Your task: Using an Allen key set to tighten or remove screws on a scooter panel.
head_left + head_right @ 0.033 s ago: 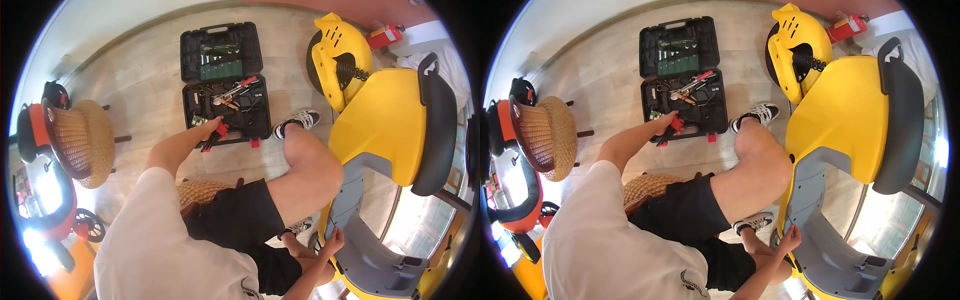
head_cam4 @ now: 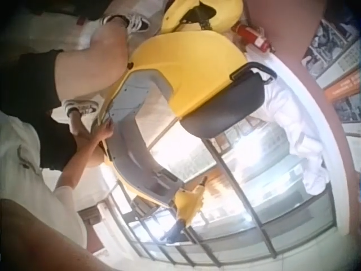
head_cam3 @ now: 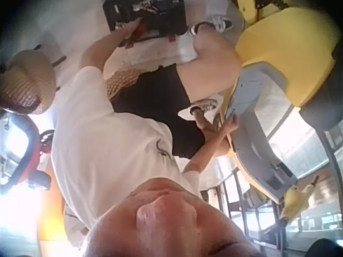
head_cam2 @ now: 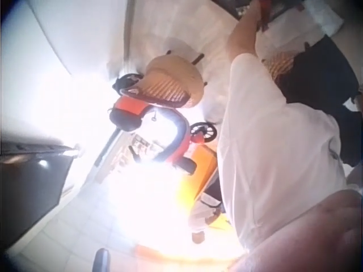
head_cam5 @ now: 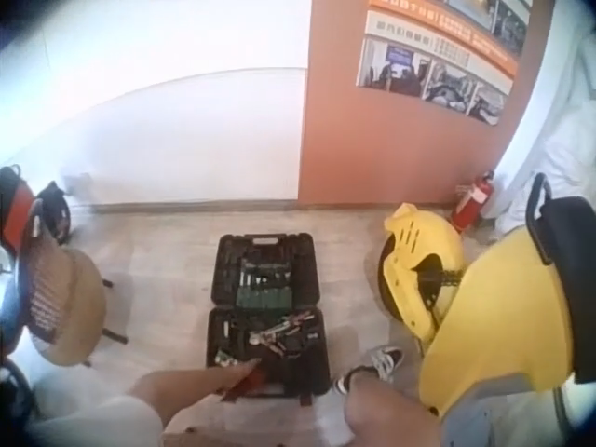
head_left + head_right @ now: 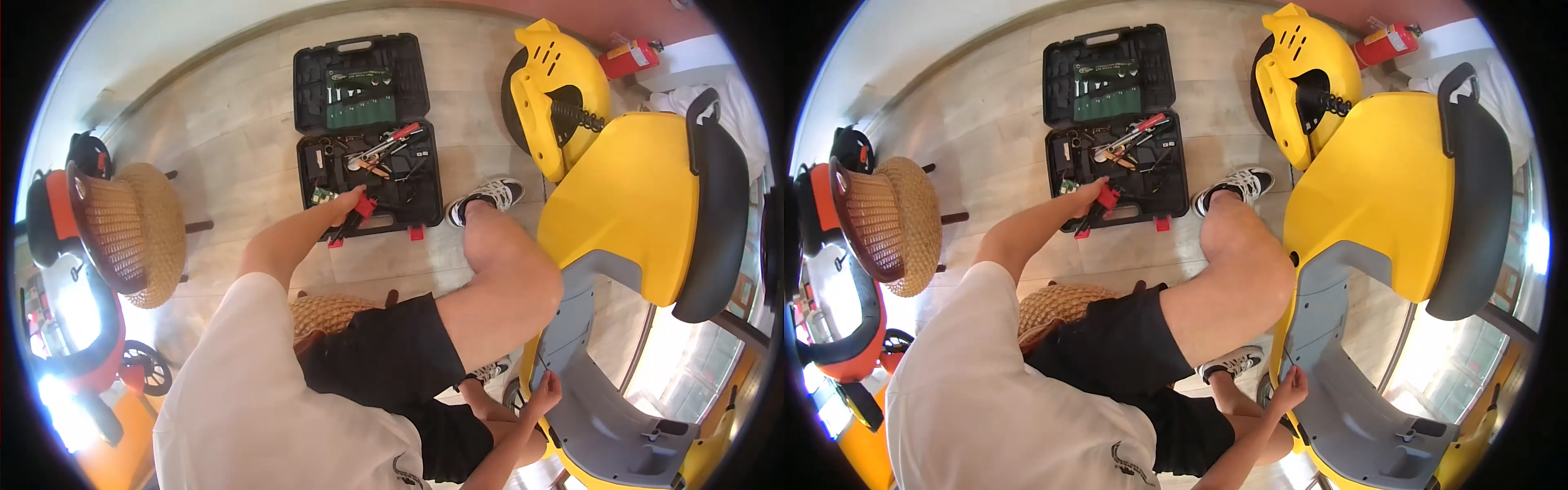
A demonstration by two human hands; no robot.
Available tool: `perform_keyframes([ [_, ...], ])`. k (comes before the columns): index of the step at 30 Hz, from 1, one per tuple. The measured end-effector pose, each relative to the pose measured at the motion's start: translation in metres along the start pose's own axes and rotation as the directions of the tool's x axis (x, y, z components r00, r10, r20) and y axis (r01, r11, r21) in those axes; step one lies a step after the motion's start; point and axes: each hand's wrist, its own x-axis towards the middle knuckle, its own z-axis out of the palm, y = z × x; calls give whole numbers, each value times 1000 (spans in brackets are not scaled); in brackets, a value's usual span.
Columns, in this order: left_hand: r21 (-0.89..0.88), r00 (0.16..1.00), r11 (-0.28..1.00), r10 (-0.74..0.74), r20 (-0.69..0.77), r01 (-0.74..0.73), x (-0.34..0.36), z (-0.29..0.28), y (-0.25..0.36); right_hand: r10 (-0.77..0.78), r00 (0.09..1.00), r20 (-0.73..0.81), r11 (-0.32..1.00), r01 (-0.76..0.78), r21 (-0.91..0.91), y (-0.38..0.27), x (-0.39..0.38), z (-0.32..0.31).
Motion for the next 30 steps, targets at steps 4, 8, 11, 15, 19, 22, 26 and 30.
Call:
perform_keyframes([
  [4, 398, 790, 862, 469, -395, -313, -1, -13, 20, -141, 990, -18, 979, 137, -148, -16, 0, 2],
  [8, 391, 602, 698, 716, -354, -600, -77, -16, 68, -384, 922, -38, 881, 354, -314, -54, 8, -6],
  [11, 525, 223, 263, 965, -140, -809, -191, 11, 128, -364, 928, -73, 930, 359, -72, -86, 17, -15],
  [15, 414, -280, -367, 925, 257, -833, -362, 112, 173, -429, 902, 59, 894, 433, -114, -117, 29, -50],
  [19, 37, -344, -649, 449, 825, -760, -438, 263, 148, -474, 870, 137, 869, 488, -88, -117, 52, -54],
  [22, 59, -28, -704, 110, 993, -708, -422, 375, 110, -454, 882, 126, 886, 462, -40, -92, 72, -35],
  [26, 35, 61, -777, -5, 998, -629, -359, 450, 91, -315, 944, 103, 949, 315, 17, -49, 93, 0],
  [30, 75, 171, -763, -48, 984, -642, -311, 484, 93, -208, 966, 152, 970, 184, 158, -21, 115, 17],
])
